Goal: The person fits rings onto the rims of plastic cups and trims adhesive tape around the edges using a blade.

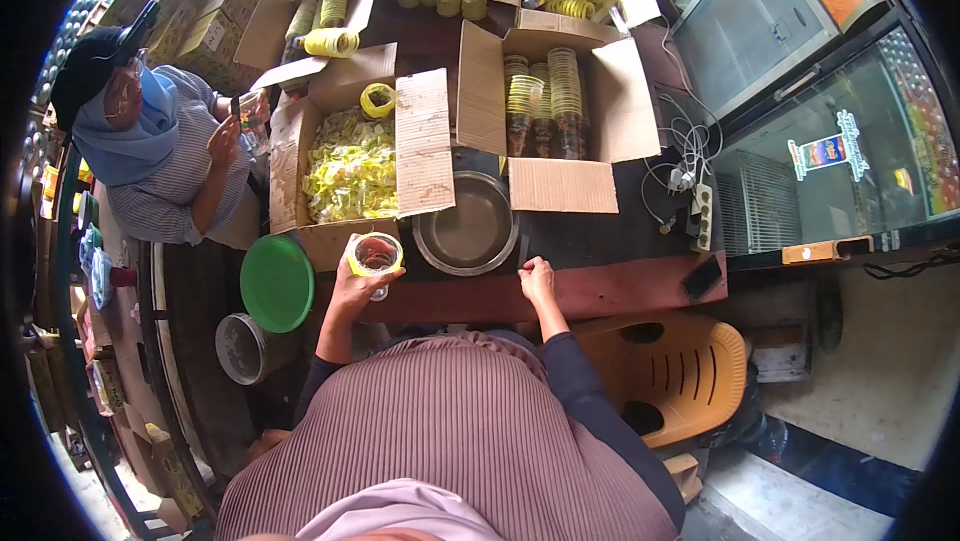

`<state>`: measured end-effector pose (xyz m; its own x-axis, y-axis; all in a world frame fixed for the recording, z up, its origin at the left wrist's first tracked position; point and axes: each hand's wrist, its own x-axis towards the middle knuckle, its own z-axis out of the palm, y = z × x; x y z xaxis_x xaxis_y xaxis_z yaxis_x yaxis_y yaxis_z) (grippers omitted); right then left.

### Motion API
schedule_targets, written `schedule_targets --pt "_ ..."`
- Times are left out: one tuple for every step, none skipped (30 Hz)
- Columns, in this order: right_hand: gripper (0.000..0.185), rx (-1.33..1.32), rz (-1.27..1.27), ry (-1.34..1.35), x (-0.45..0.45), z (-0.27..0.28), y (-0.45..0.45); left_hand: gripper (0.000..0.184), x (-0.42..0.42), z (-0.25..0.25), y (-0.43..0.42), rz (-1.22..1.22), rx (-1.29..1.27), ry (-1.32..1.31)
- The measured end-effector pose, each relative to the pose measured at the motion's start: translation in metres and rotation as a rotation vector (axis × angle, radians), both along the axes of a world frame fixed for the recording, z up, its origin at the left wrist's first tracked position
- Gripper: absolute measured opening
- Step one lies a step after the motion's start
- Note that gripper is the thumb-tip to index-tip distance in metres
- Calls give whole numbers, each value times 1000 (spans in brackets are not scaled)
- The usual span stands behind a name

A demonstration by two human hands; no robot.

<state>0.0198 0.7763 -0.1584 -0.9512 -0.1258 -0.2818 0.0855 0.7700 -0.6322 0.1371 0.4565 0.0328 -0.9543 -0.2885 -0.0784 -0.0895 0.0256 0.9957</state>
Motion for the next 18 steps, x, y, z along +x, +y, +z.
schedule_targets --pt "22 -1 1 -1 0 -7 -1 46 -2 0 3 -5 -22 5" --pt "26 71 -29 41 -1 -13 -3 48 -4 0 5 -9 -69 28" --pt "29 142 -57 84 -2 -10 -9 48 -6 1 8 -5 -73 28" --pt "36 204 -104 -7 -4 -6 -13 51 -8 1 10 3 -49 56" --pt "36 199 -95 -5 -6 -1 -15 54 -10 1 12 13 -27 83" --pt "35 253 -92 -51 -8 -1 -17 54 -10 1 13 26 -34 84" --pt "35 307 -86 -95 -9 -2 -19 56 -11 1 14 20 -27 89" --pt "30 358 -56 -79 -11 -2 -21 59 -12 0 16 16 -20 94" --pt "30 352 -39 -74 -12 -6 -22 62 -14 0 19 24 -45 135" --pt "26 358 -65 -82 -14 -11 -22 65 -14 -3 20 31 -53 158" --pt "22 364 -91 -90 -15 -16 -22 68 -14 -6 21 38 -61 181" --pt "13 357 -118 -45 -14 -19 -23 73 -15 4 25 25 -52 191" --pt "13 354 -103 -43 -16 -22 -22 72 -15 15 29 14 -131 218" --pt "11 339 -148 -76 -18 -24 -22 69 -15 6 27 16 -164 222" --pt "10 323 -195 -110 -20 -22 -24 65 -16 5 26 16 -196 226" --pt "11 311 -191 -128 -21 -19 -23 60 -14 4 29 30 -51 203" --pt "11 307 -183 -126 -23 -16 -24 60 -14 3 26 37 -57 204" --pt "11 310 -190 -154 -25 -12 -25 60 -15 1 24 24 -96 206"
